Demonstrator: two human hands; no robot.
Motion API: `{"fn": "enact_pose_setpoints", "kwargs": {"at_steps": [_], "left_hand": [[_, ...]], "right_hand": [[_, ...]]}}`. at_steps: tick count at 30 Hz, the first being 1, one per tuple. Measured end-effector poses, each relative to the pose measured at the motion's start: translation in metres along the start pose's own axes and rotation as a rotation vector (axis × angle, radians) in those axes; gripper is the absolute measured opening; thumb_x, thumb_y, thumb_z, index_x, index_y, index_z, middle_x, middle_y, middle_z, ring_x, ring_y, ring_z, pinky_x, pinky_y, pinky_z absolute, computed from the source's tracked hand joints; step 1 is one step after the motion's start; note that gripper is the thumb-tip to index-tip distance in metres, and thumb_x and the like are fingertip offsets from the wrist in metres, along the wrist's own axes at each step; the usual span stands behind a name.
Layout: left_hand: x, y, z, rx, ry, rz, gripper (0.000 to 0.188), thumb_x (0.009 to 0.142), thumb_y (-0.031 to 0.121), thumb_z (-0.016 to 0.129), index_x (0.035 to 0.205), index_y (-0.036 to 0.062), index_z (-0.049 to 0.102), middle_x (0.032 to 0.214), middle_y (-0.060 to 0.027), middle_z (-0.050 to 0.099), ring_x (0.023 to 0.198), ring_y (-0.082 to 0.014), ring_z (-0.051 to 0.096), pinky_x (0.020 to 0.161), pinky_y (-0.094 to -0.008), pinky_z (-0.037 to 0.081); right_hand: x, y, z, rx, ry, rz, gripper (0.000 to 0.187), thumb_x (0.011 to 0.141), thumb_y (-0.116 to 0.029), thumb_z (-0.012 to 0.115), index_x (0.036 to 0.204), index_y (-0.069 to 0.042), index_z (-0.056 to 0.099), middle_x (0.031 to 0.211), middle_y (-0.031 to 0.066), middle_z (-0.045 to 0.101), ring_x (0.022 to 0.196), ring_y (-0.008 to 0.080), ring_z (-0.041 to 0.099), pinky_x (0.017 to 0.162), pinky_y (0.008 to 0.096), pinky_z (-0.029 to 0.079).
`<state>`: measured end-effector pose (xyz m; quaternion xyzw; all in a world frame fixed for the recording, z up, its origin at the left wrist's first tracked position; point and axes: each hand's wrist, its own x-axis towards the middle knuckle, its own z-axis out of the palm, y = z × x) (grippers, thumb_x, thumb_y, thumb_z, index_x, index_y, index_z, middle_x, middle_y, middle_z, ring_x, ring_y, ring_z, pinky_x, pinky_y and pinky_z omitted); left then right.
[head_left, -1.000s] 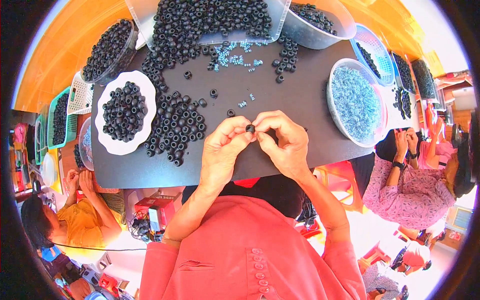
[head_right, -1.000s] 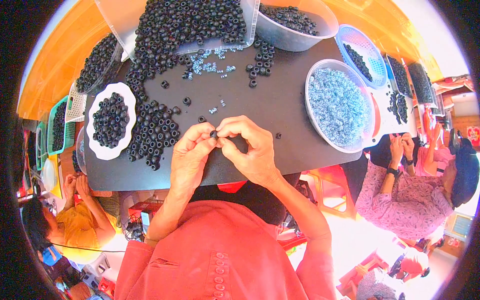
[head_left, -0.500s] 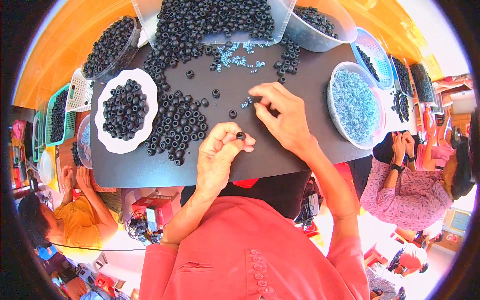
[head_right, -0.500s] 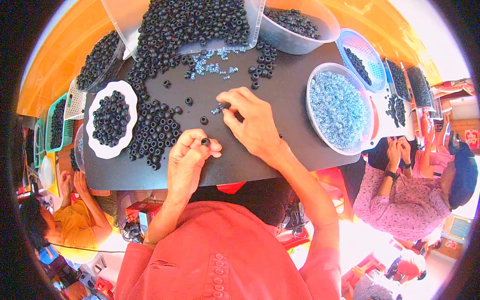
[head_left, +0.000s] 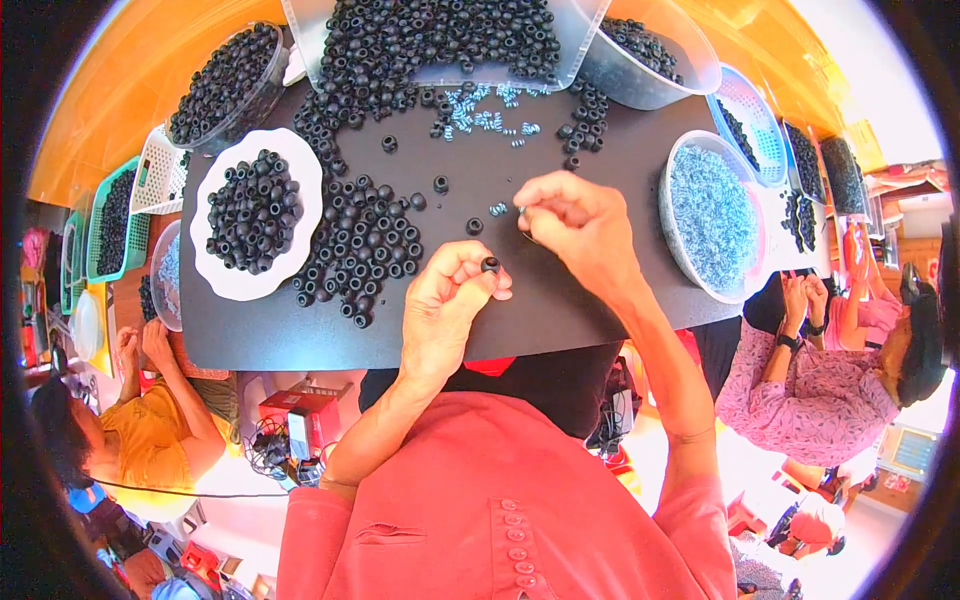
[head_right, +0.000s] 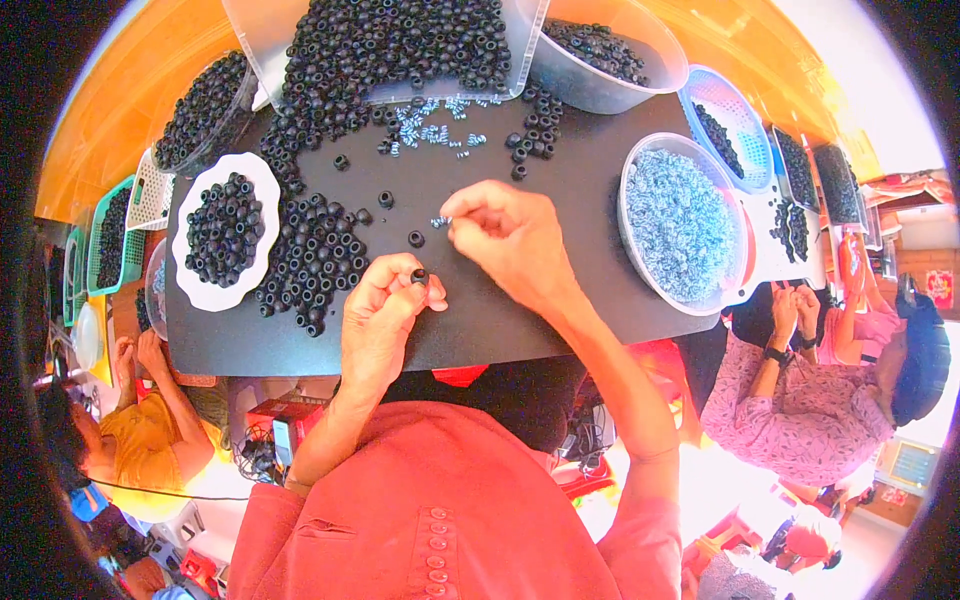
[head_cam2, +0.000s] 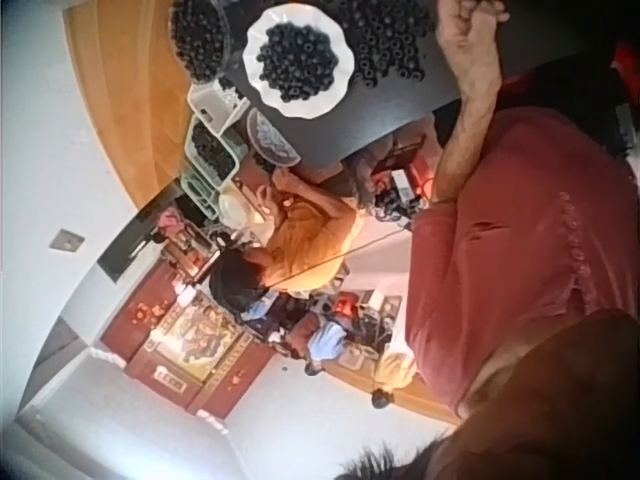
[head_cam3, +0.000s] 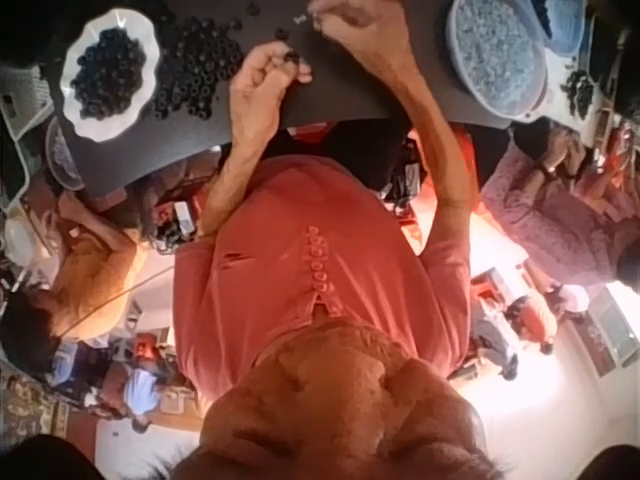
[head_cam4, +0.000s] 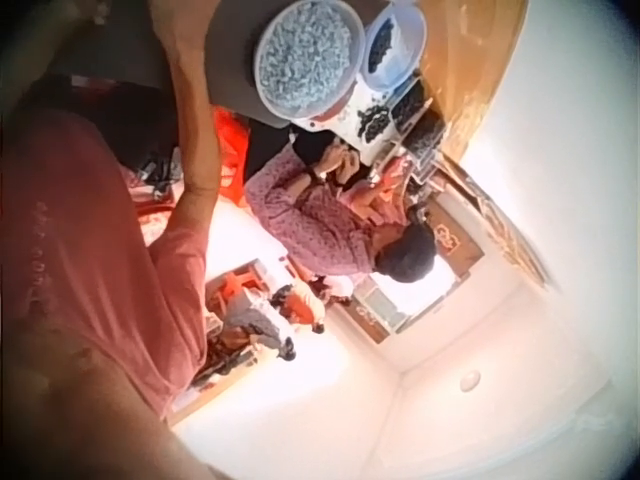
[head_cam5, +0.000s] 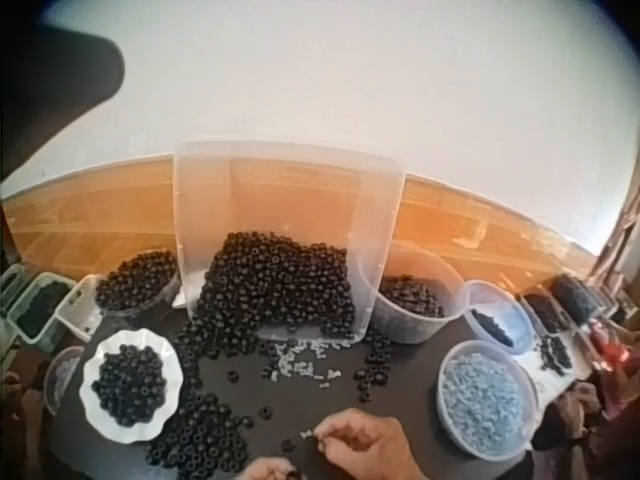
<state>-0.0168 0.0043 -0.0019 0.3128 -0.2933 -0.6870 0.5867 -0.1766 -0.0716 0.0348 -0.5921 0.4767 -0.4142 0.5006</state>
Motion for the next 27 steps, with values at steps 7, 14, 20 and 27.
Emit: {"fn": "enact_pose_setpoints", "kwargs": {"at_steps": [7,14,20,27], "left_hand": [[-0.001,0.0,0.004,0.086,0.021,0.063,0.015,0.089,-0.006,0.053,0.102,0.0017,0.055,0.09,-0.0014,0.056,0.084,-0.0112,0.058,0.079,-0.0266,0.05],[-0.003,-0.001,0.006,0.158,0.02,0.107,0.016,0.088,-0.007,0.053,0.102,0.0009,0.056,0.091,-0.0008,0.056,0.084,-0.0096,0.058,0.078,-0.0228,0.048],[-0.003,0.001,0.007,0.173,0.0,0.089,0.016,0.089,-0.006,0.053,0.104,-0.0002,0.057,0.097,-0.0036,0.06,0.086,-0.0098,0.058,0.079,-0.0244,0.049],[-0.002,0.0,0.005,0.114,-0.004,0.101,0.018,0.088,-0.008,0.054,0.103,0.0002,0.056,0.093,-0.0021,0.058,0.087,-0.0104,0.058,0.08,-0.025,0.049]], "right_hand": [[-0.035,-0.005,0.008,0.301,-0.235,0.04,0.009,0.082,0.003,0.062,0.091,0.002,0.064,0.087,0.0041,0.064,0.077,0.0091,0.062,0.067,0.0239,0.051],[-0.043,-0.004,0.013,0.051,-0.088,-0.154,0.015,0.077,0.002,0.065,0.091,-0.001,0.067,0.089,0.0058,0.065,0.075,0.009,0.061,0.067,0.0242,0.05],[-0.044,-0.001,0.013,0.086,-0.062,-0.077,0.018,0.075,0.003,0.066,0.093,-0.001,0.067,0.088,0.0058,0.067,0.074,0.0101,0.061,0.068,0.025,0.051],[-0.043,-0.005,0.016,-0.114,-0.007,-0.289,0.018,0.075,0.004,0.066,0.092,-0.003,0.067,0.088,0.0081,0.066,0.073,0.0132,0.063,0.067,0.0258,0.052]]}}
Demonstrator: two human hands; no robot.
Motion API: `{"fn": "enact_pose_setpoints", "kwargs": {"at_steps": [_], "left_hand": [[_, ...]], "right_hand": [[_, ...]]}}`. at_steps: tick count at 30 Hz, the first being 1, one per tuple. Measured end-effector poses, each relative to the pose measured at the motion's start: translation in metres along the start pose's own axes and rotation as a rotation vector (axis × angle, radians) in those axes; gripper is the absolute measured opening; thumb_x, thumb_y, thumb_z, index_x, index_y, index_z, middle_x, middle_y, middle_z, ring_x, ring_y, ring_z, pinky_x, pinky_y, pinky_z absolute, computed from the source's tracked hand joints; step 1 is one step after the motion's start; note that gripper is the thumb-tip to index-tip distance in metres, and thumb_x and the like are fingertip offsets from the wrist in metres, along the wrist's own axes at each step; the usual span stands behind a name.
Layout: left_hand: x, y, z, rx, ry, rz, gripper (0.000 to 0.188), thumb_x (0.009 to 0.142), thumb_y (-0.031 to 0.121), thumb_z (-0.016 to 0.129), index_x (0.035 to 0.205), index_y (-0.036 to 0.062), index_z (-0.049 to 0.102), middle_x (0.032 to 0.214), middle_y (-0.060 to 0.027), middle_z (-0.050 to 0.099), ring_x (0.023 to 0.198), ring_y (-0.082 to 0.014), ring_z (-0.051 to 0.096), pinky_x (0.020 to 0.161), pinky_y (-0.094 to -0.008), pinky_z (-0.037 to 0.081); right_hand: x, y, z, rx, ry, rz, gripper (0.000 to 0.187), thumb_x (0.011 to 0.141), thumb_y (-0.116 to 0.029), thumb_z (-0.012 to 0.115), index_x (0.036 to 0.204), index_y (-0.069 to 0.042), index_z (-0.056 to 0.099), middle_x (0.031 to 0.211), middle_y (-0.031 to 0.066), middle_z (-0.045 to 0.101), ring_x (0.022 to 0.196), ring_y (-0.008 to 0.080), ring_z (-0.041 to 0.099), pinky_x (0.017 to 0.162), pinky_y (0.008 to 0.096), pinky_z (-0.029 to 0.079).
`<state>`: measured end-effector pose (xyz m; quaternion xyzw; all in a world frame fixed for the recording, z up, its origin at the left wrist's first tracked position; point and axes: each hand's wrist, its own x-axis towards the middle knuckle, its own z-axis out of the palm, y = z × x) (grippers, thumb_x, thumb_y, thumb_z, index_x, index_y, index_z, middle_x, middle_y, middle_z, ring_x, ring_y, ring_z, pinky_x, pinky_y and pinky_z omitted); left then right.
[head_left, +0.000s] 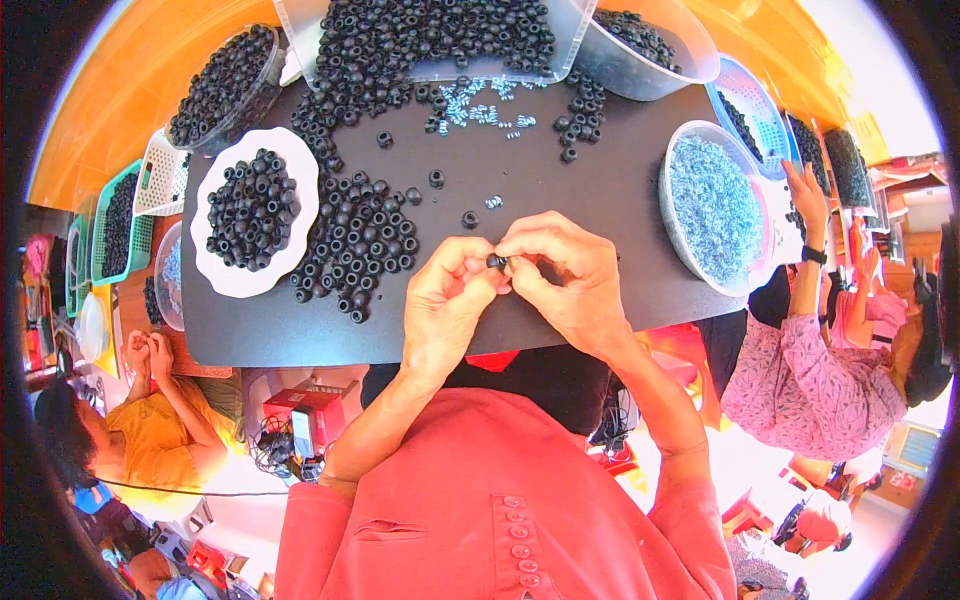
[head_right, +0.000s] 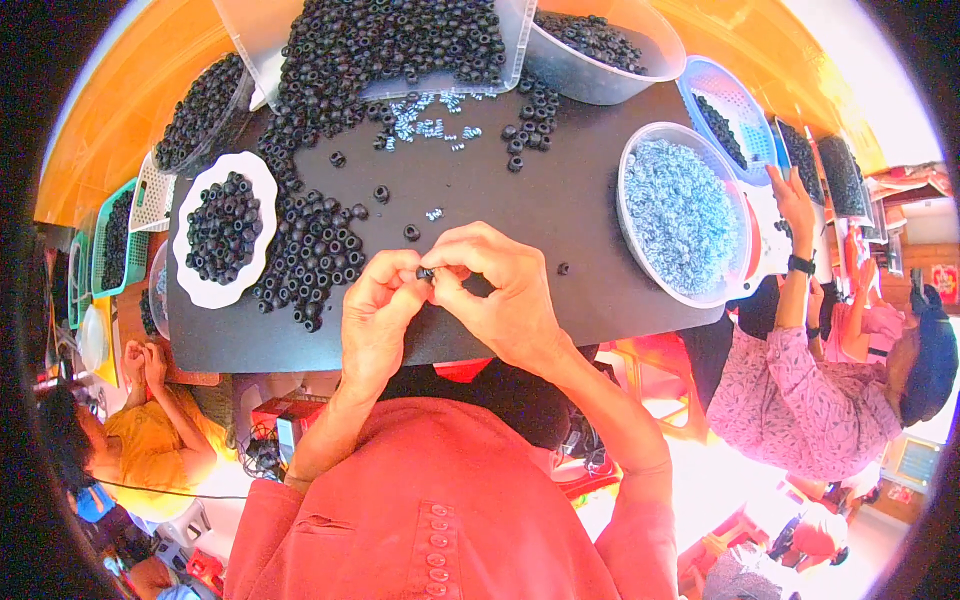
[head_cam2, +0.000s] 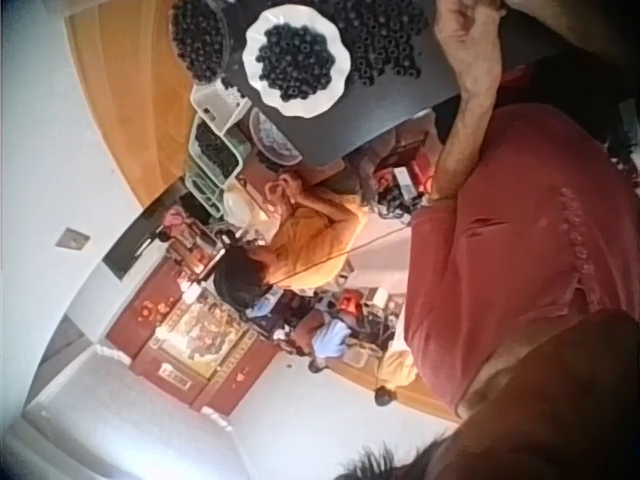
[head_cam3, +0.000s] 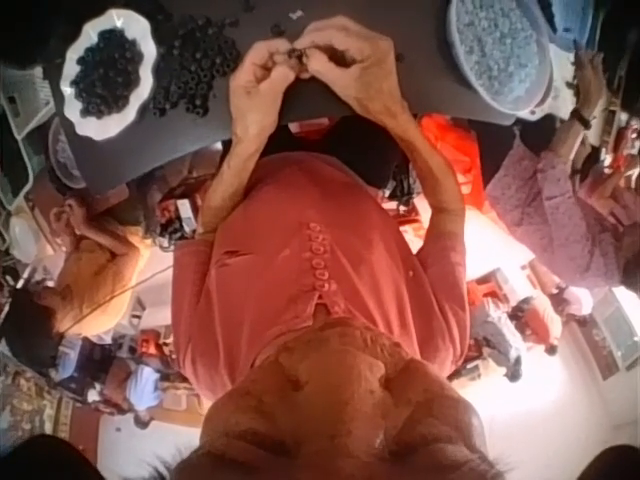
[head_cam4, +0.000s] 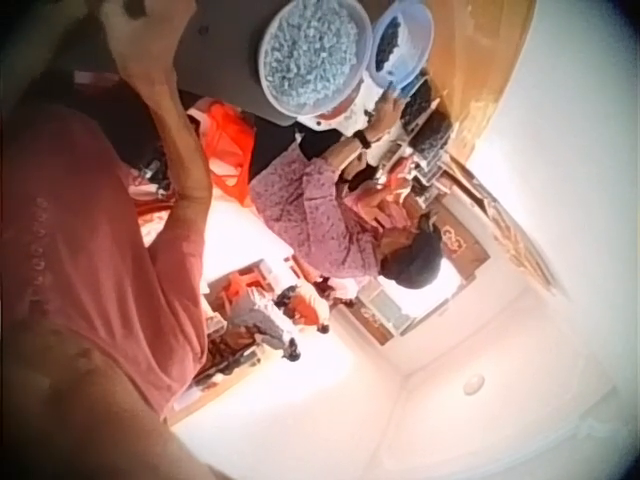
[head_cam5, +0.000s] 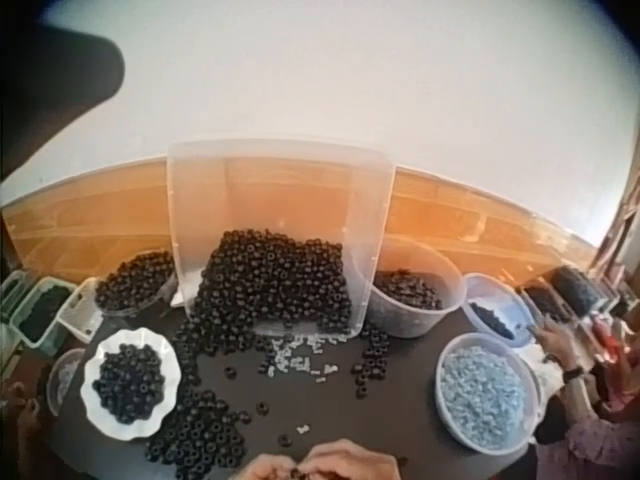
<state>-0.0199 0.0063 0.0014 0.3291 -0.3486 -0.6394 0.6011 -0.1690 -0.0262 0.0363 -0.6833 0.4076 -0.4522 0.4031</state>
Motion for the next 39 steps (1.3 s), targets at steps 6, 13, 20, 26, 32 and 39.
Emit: {"fn": "enact_pose_setpoints", "kwargs": {"at_steps": [6,13,20,26,32,39], "left_hand": [[0.0,-0.002,-0.001,-0.036,0.011,-0.041,0.019,0.087,-0.01,0.054,0.103,0.0015,0.056,0.088,0.0014,0.053,0.084,-0.0094,0.057,0.079,-0.0239,0.048],[0.0,0.007,-0.007,-0.387,0.04,-0.14,0.016,0.089,-0.004,0.053,0.104,0.0005,0.057,0.09,-0.0043,0.061,0.083,-0.0124,0.06,0.078,-0.027,0.05],[-0.004,0.01,-0.014,-0.367,0.01,-0.193,0.012,0.088,-0.003,0.055,0.099,0.0011,0.057,0.086,-0.0064,0.063,0.079,-0.0133,0.061,0.076,-0.029,0.051],[-0.004,0.01,-0.014,-0.316,-0.014,-0.195,0.009,0.089,-0.002,0.055,0.098,0.0011,0.056,0.083,-0.0052,0.062,0.078,-0.0116,0.06,0.076,-0.0277,0.05],[-0.003,0.01,-0.015,-0.262,-0.025,-0.202,0.008,0.09,-0.001,0.055,0.097,0.0017,0.056,0.084,-0.0056,0.062,0.079,-0.0117,0.06,0.075,-0.0273,0.049],[-0.003,0.0,-0.018,-0.368,-0.021,-0.155,0.018,0.091,-0.002,0.052,0.108,0.0019,0.056,0.085,-0.0082,0.064,0.08,-0.0164,0.062,0.078,-0.0309,0.051]], "right_hand": [[0.009,-0.01,-0.001,-0.083,-0.063,0.023,0.016,0.076,0.005,0.066,0.09,-0.002,0.066,0.088,0.0076,0.065,0.073,0.0134,0.064,0.067,0.0254,0.052],[0.014,-0.002,0.012,0.091,-0.061,0.105,0.011,0.079,0.003,0.065,0.089,-0.002,0.065,0.081,0.0059,0.064,0.069,0.0112,0.063,0.063,0.0245,0.051],[0.121,0.016,0.024,-0.431,-0.142,-0.18,0.015,0.079,-0.002,0.063,0.094,-0.003,0.065,0.082,0.0059,0.063,0.066,0.0131,0.058,0.064,0.0266,0.048],[0.162,0.045,0.033,-0.785,-0.445,-0.499,0.013,0.074,-0.008,0.064,0.087,-0.007,0.064,0.079,0.0109,0.058,0.079,0.0329,0.061,0.069,0.0421,0.048],[0.158,0.041,0.032,-0.599,-0.382,-0.332,0.011,0.072,-0.006,0.065,0.083,-0.005,0.066,0.077,0.0099,0.063,0.066,0.0253,0.063,0.06,0.0368,0.049],[0.091,0.001,0.007,0.242,-0.254,0.336,0.01,0.08,0.004,0.058,0.088,0.0,0.064,0.084,0.001,0.061,0.07,0.0084,0.057,0.065,0.0232,0.047]]}}
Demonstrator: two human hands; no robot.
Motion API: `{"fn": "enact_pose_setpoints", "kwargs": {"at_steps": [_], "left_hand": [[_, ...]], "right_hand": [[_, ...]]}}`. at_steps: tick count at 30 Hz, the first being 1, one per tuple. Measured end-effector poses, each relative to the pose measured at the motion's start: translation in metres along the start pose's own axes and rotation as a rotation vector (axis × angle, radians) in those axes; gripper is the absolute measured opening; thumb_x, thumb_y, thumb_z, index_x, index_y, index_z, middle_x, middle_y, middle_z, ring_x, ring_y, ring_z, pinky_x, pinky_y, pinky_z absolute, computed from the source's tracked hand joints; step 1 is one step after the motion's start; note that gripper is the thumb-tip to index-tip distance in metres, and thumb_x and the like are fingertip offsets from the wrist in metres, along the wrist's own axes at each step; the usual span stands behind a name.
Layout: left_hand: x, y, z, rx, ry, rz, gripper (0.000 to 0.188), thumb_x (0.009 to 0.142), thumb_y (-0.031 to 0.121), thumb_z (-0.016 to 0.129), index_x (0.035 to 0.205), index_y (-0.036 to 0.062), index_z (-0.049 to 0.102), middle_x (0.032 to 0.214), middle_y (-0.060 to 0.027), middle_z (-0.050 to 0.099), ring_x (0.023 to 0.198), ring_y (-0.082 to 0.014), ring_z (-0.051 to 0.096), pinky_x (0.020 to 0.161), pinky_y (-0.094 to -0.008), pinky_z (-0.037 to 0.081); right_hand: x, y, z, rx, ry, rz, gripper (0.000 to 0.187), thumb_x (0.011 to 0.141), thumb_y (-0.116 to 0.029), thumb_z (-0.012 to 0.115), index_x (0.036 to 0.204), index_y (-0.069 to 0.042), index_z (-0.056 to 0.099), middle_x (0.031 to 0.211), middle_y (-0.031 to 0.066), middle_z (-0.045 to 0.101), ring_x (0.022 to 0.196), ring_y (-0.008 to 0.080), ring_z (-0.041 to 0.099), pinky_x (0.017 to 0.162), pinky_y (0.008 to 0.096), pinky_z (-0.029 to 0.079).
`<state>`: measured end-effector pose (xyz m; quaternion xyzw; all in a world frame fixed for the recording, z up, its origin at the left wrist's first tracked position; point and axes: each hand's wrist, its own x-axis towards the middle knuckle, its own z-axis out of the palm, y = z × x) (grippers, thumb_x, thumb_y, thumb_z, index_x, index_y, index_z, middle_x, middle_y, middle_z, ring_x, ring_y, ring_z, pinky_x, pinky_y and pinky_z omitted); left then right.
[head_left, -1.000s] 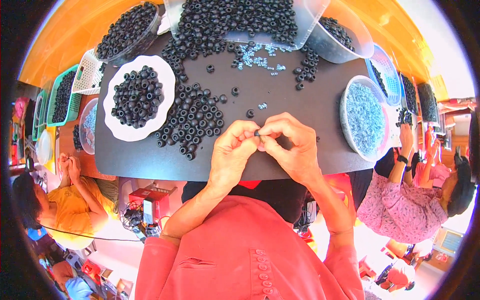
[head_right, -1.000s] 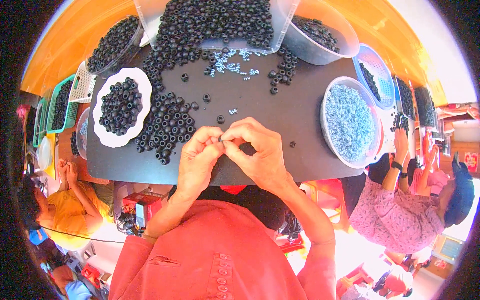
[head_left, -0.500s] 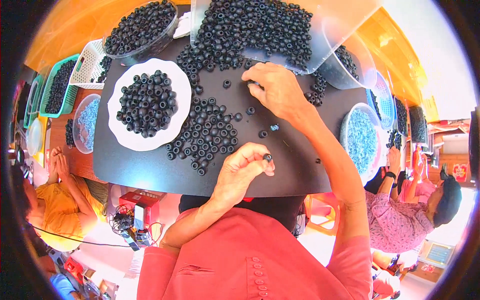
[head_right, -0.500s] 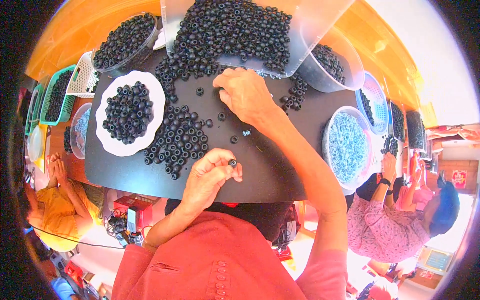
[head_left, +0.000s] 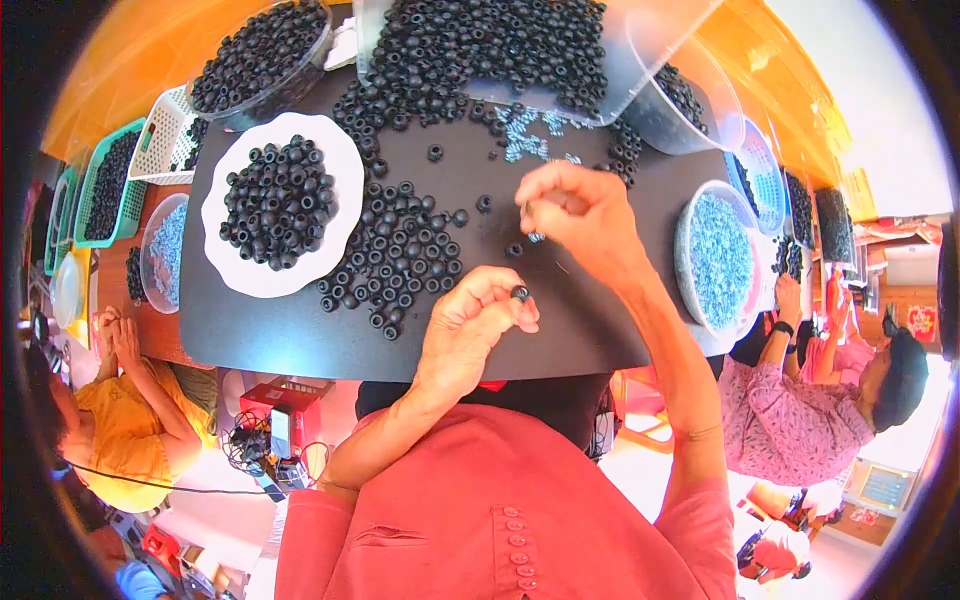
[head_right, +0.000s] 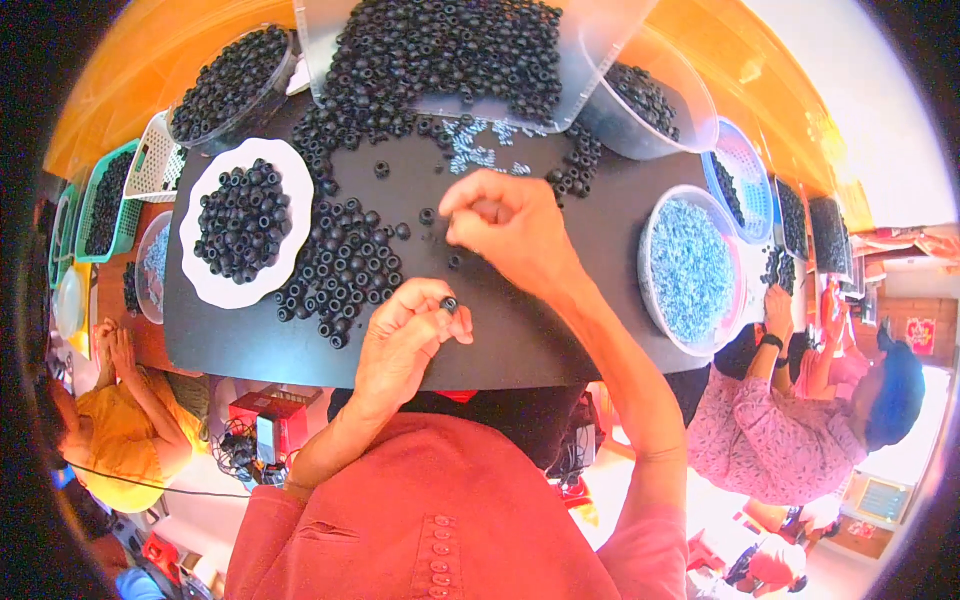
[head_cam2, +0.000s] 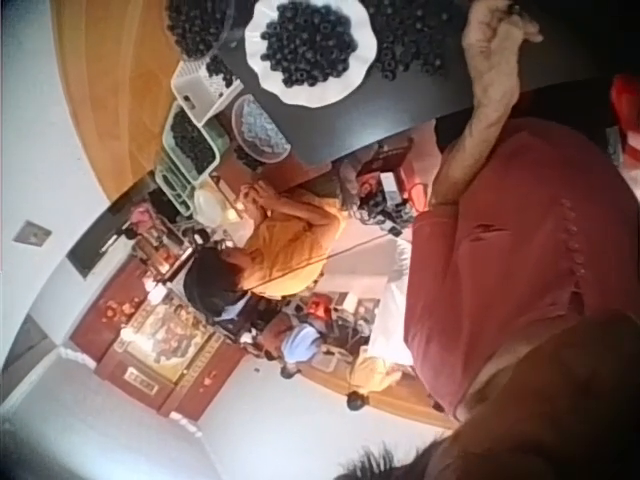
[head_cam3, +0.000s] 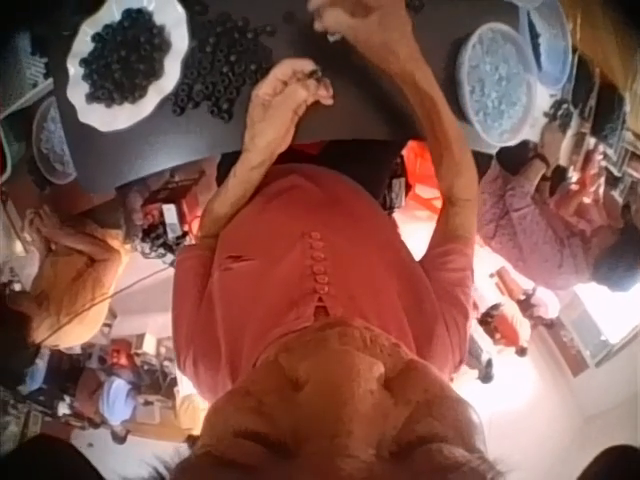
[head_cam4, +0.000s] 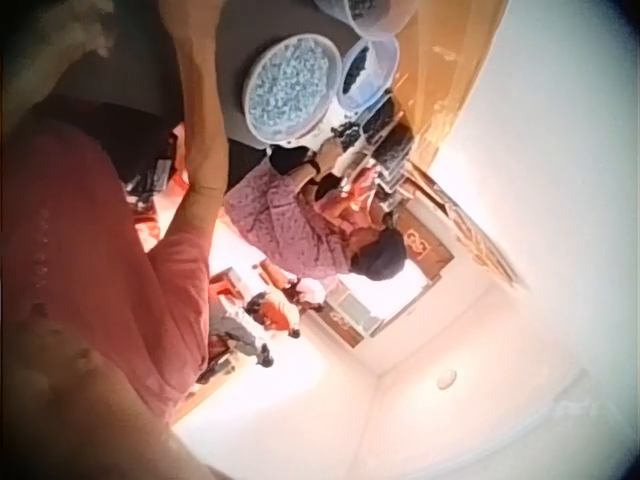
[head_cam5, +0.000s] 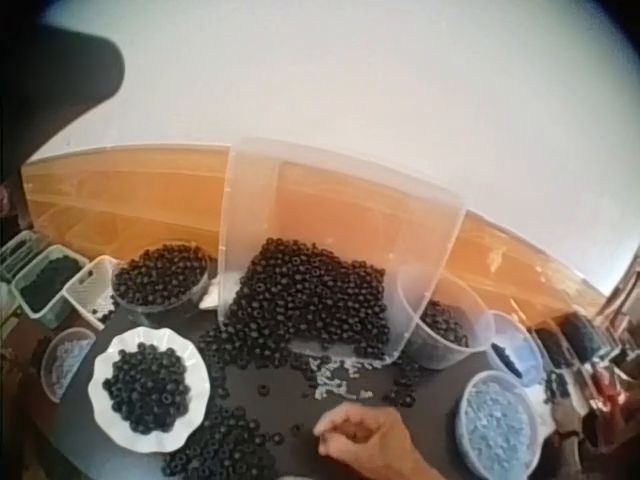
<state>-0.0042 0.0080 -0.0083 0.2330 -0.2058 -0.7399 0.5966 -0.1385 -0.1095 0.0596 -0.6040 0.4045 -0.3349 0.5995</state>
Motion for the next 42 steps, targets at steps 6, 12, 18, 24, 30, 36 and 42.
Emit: {"fn": "enact_pose_setpoints", "kwargs": {"at_steps": [6,12,18,24,30,36,42], "left_hand": [[0.002,-0.002,0.004,0.146,-0.001,0.058,0.016,0.091,-0.001,0.053,0.106,0.0008,0.056,0.085,-0.0067,0.064,0.085,-0.0156,0.062,0.08,-0.03,0.05],[-0.003,0.002,0.019,0.501,-0.056,-0.031,0.015,0.086,-0.005,0.057,0.099,0.0022,0.057,0.086,-0.001,0.061,0.081,-0.0066,0.057,0.073,-0.0219,0.047],[-0.009,0.012,0.015,0.596,-0.276,-0.117,0.016,0.084,-0.004,0.057,0.1,0.0017,0.057,0.086,-0.001,0.06,0.076,-0.005,0.055,0.065,-0.022,0.047],[-0.018,0.02,0.008,0.506,-0.181,-0.067,0.013,0.086,-0.003,0.058,0.098,0.0019,0.058,0.087,-0.0006,0.06,0.077,-0.0052,0.056,0.067,-0.0211,0.047],[-0.025,0.029,0.001,0.445,-0.172,-0.088,0.011,0.088,-0.002,0.057,0.098,0.0029,0.059,0.087,-0.0007,0.06,0.082,-0.0061,0.057,0.071,-0.0216,0.047],[-0.017,0.022,0.004,0.287,-0.044,-0.029,0.012,0.088,-0.002,0.055,0.1,0.0017,0.058,0.087,-0.0032,0.062,0.082,-0.0093,0.059,0.077,-0.0253,0.048],[-0.004,0.013,0.005,0.386,0.023,0.045,0.014,0.089,-0.001,0.055,0.102,0.0012,0.058,0.088,-0.0042,0.064,0.083,-0.0108,0.061,0.08,-0.0249,0.048]], "right_hand": [[-0.055,0.023,0.008,0.085,-0.002,-0.122,0.01,0.081,0.008,0.058,0.089,0.001,0.061,0.089,0.0024,0.06,0.072,0.006,0.059,0.063,0.0208,0.047],[-0.058,0.038,-0.006,-0.044,0.197,-0.094,0.014,0.084,0.007,0.057,0.094,-0.002,0.063,0.082,-0.0018,0.059,0.073,0.0047,0.054,0.064,0.0202,0.045],[-0.035,0.016,0.011,-0.416,0.067,-0.312,0.015,0.078,0.005,0.06,0.091,-0.001,0.064,0.088,0.0053,0.064,0.07,0.0098,0.058,0.063,0.0232,0.047],[-0.002,0.014,0.027,-0.966,-0.176,-0.594,0.017,0.074,-0.009,0.067,0.09,-0.006,0.065,0.085,0.0053,0.061,0.078,0.0245,0.057,0.076,0.0373,0.041],[0.001,0.022,0.036,-1.133,-0.118,-0.638,0.018,0.071,-0.008,0.069,0.088,-0.007,0.064,0.082,0.0055,0.061,0.07,0.0218,0.057,0.072,0.0361,0.041],[-0.023,0.005,0.024,-0.443,0.068,-0.265,0.017,0.076,0.007,0.062,0.089,-0.004,0.061,0.083,0.0027,0.064,0.075,0.0082,0.064,0.068,0.0253,0.052],[-0.056,0.008,0.009,0.142,-0.078,-0.031,0.011,0.082,0.003,0.059,0.092,0.001,0.064,0.081,0.0031,0.065,0.069,0.0087,0.061,0.062,0.0243,0.051]]}}
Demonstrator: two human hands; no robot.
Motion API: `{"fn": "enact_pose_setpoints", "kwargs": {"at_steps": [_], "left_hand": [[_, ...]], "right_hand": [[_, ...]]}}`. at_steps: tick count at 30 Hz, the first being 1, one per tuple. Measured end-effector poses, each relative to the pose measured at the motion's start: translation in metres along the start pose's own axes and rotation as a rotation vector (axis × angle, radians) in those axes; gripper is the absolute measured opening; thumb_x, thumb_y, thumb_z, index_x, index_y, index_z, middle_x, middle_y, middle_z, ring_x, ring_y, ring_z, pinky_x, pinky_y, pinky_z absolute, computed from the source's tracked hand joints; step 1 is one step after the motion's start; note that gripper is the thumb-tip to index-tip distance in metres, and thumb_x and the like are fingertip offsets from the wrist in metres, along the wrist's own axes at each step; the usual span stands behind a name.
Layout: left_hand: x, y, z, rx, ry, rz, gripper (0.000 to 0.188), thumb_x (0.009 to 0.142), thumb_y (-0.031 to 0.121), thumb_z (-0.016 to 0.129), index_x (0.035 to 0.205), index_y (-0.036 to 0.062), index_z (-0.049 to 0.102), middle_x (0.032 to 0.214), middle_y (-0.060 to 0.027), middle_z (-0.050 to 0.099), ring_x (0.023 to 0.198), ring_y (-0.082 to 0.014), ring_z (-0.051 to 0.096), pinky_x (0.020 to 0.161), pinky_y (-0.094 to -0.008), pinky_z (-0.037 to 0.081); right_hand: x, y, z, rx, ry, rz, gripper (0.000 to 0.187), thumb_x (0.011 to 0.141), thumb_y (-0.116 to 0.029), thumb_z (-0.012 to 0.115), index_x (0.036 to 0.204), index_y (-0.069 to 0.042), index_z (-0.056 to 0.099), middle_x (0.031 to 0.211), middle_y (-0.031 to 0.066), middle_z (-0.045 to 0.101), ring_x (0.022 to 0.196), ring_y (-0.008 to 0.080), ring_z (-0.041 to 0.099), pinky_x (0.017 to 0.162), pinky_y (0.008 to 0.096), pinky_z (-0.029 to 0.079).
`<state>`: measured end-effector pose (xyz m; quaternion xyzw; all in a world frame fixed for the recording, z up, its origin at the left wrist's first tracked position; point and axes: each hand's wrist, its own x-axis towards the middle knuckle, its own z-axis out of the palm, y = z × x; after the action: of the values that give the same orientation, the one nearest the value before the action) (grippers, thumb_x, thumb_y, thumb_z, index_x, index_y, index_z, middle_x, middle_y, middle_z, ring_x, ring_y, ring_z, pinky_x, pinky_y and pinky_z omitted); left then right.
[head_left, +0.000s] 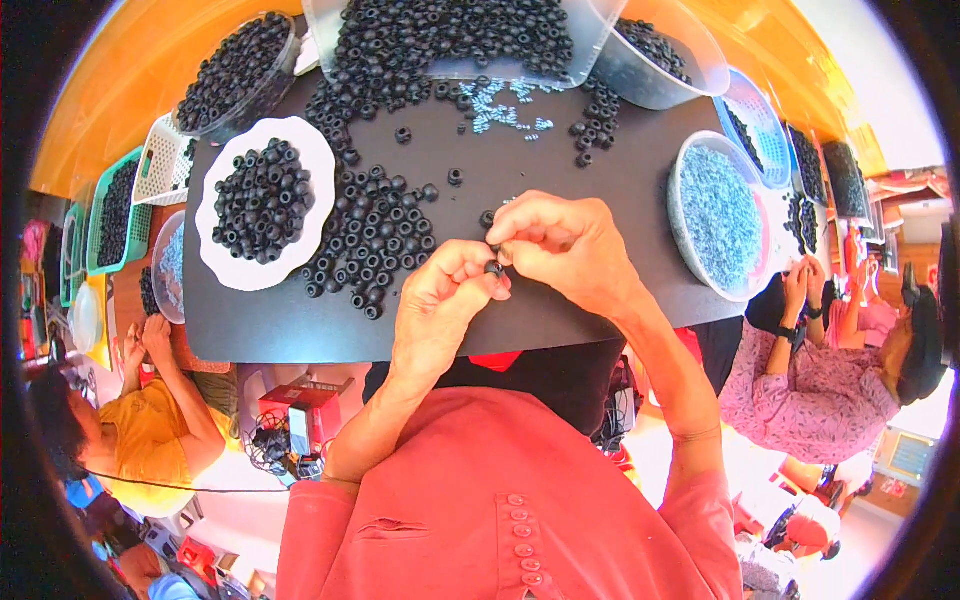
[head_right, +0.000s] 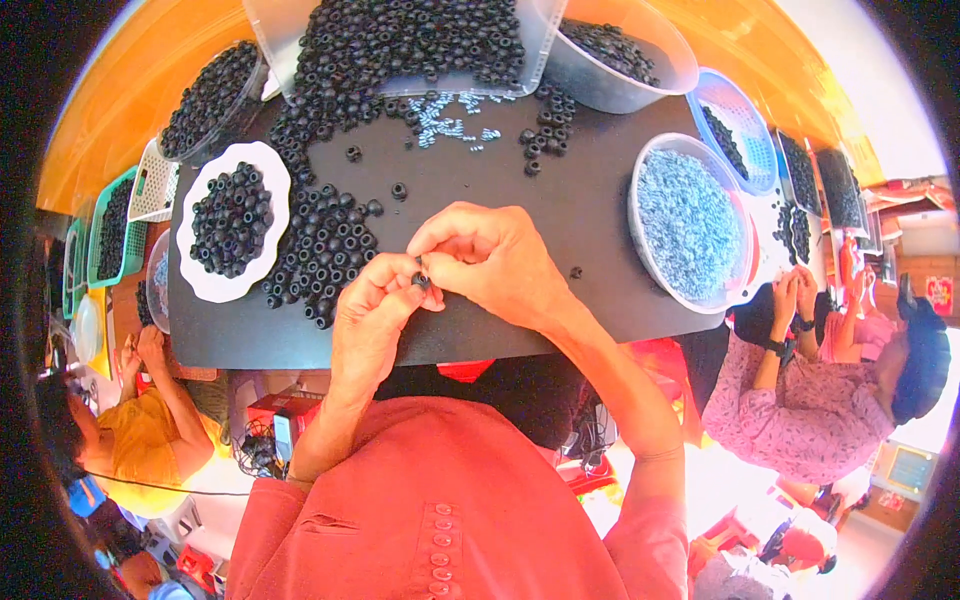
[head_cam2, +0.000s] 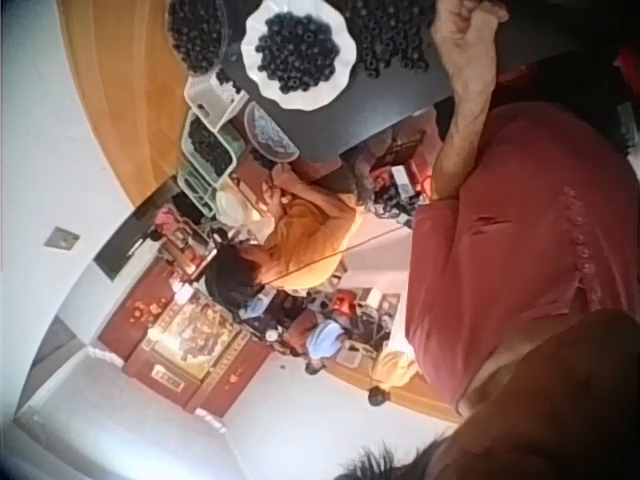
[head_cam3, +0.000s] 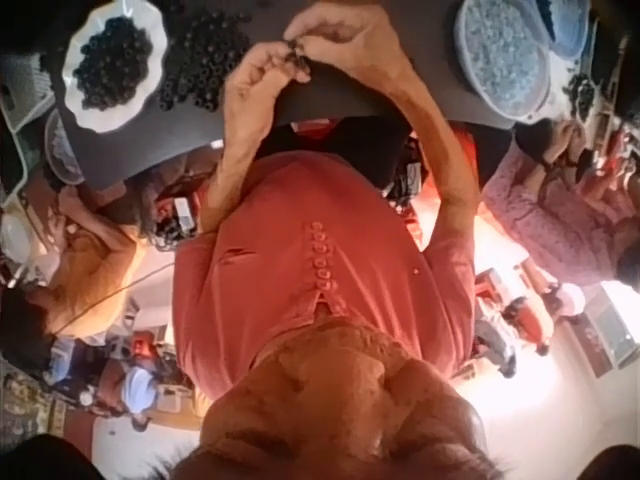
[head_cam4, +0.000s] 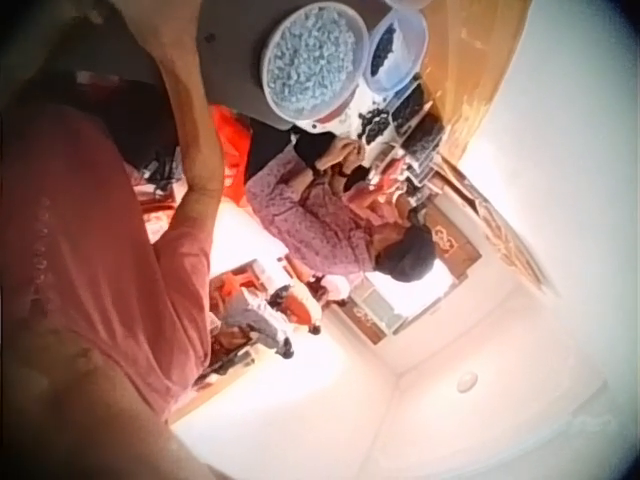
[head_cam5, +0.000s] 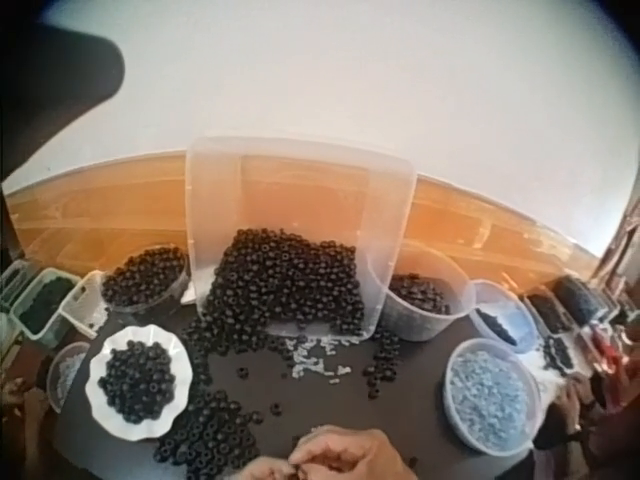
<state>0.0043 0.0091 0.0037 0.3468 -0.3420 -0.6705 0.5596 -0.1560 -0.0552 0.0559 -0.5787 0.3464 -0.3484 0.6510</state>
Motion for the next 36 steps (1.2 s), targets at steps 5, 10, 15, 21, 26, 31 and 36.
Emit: {"fn": "enact_pose_setpoints", "kwargs": {"at_steps": [5,10,15,21,26,31,36], "left_hand": [[0.002,-0.004,0.005,0.082,0.0,-0.024,0.012,0.089,-0.001,0.055,0.101,0.0014,0.058,0.089,-0.0034,0.063,0.084,-0.0099,0.061,0.079,-0.0238,0.048],[0.004,-0.001,0.014,0.038,0.01,-0.046,0.013,0.089,-0.002,0.054,0.101,0.0006,0.058,0.088,-0.0035,0.063,0.083,-0.0098,0.061,0.079,-0.0233,0.047],[0.005,-0.003,0.014,-0.108,-0.028,-0.081,0.014,0.09,-0.002,0.053,0.103,-0.0001,0.058,0.089,-0.0061,0.064,0.083,-0.0123,0.062,0.082,-0.0258,0.048],[0.008,-0.002,0.006,-0.293,-0.132,-0.202,0.017,0.092,0.004,0.052,0.107,-0.001,0.058,0.094,-0.0099,0.064,0.086,-0.0179,0.064,0.083,-0.0334,0.051],[0.01,-0.004,0.004,-0.44,-0.231,-0.303,0.018,0.094,0.007,0.052,0.108,-0.002,0.058,0.095,-0.0106,0.064,0.088,-0.02,0.064,0.082,-0.0371,0.052],[0.01,0.0,0.012,-0.35,-0.104,-0.238,0.019,0.094,0.007,0.052,0.11,-0.0014,0.058,0.097,-0.0103,0.064,0.088,-0.0186,0.063,0.083,-0.0349,0.051],[0.009,-0.001,0.011,-0.173,-0.092,-0.088,0.015,0.094,0.005,0.052,0.106,-0.001,0.058,0.095,-0.0076,0.064,0.087,-0.0142,0.062,0.084,-0.0285,0.048]], "right_hand": [[-0.016,0.008,-0.005,-0.066,0.037,-0.147,0.015,0.082,0.008,0.056,0.091,0.001,0.066,0.09,0.0058,0.063,0.073,0.009,0.061,0.063,0.023,0.049],[-0.025,0.014,-0.005,-0.038,0.09,-0.142,0.014,0.081,0.007,0.057,0.091,0.0,0.066,0.089,0.006,0.063,0.072,0.0079,0.061,0.061,0.0225,0.048],[-0.027,0.016,-0.007,-0.036,0.124,-0.119,0.011,0.08,0.006,0.058,0.088,0.0,0.063,0.087,0.0061,0.064,0.068,0.0092,0.063,0.061,0.023,0.049],[-0.024,0.012,-0.013,-0.225,0.059,-0.281,0.014,0.077,0.007,0.06,0.088,-0.002,0.062,0.088,0.0064,0.064,0.071,0.0114,0.063,0.063,0.0246,0.05],[-0.021,0.011,-0.019,-0.287,-0.058,-0.355,0.016,0.076,0.007,0.061,0.09,-0.002,0.063,0.088,0.0052,0.064,0.074,0.0115,0.062,0.065,0.0252,0.05],[-0.025,0.015,-0.012,-0.22,0.065,-0.307,0.024,0.076,0.007,0.063,0.098,-0.003,0.065,0.09,0.0072,0.065,0.071,0.0111,0.061,0.065,0.0253,0.05],[-0.026,0.027,-0.005,-0.238,0.172,-0.367,0.025,0.076,0.007,0.065,0.099,-0.002,0.066,0.09,0.0084,0.065,0.071,0.0112,0.062,0.064,0.0248,0.051]]}}
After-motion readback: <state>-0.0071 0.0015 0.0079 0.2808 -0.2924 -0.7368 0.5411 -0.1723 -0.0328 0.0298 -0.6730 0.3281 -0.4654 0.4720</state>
